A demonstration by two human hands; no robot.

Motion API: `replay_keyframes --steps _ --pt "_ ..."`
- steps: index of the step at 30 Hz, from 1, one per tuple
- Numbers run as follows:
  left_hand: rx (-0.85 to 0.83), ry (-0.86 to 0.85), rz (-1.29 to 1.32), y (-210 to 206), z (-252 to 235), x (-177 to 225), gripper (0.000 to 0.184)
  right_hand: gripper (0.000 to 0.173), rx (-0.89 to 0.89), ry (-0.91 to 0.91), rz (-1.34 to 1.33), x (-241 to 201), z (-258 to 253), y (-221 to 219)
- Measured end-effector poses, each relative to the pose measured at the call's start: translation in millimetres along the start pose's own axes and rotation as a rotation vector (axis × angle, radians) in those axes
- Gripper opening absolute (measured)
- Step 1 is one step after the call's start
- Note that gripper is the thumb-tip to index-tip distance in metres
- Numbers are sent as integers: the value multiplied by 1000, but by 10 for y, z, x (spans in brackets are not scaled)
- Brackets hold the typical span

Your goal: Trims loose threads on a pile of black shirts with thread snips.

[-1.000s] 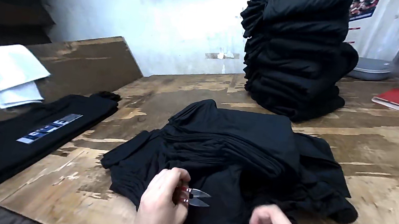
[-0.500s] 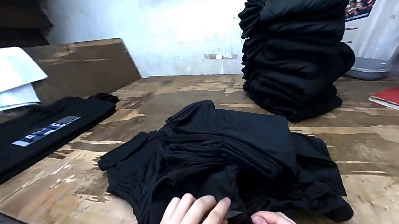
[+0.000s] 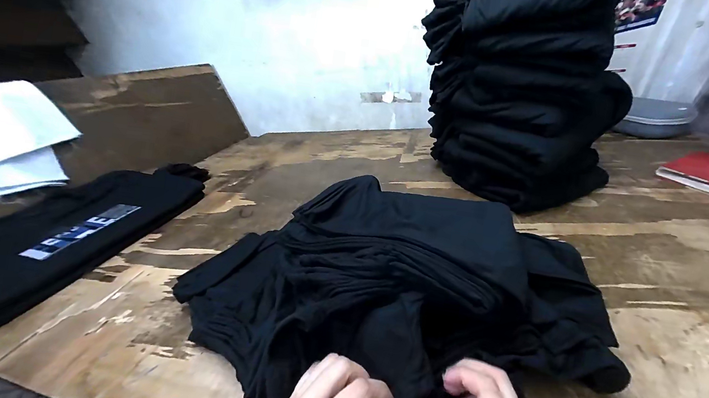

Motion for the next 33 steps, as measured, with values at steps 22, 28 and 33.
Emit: replay_keyframes --steps 22,28,33 --pt "10 318 398 -34 -462 -396 26 27 217 188 -221 -51 -236 -120" --pt "82 79 131 147 -153 -80 35 8 181 186 -289 47 31 95" --pt "258 -223 -342 15 0 294 20 8 199 165 -378 -8 121 108"
Point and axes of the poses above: each hand's wrist, its own z-axis away from the middle knuckle, its own y-axis out of the back of the hand, x = y × z, the point moved 7 cm from there along -z, towards the middle knuckle, and after that the axes turned 2 degrees about -z, right-handed, at the moved point
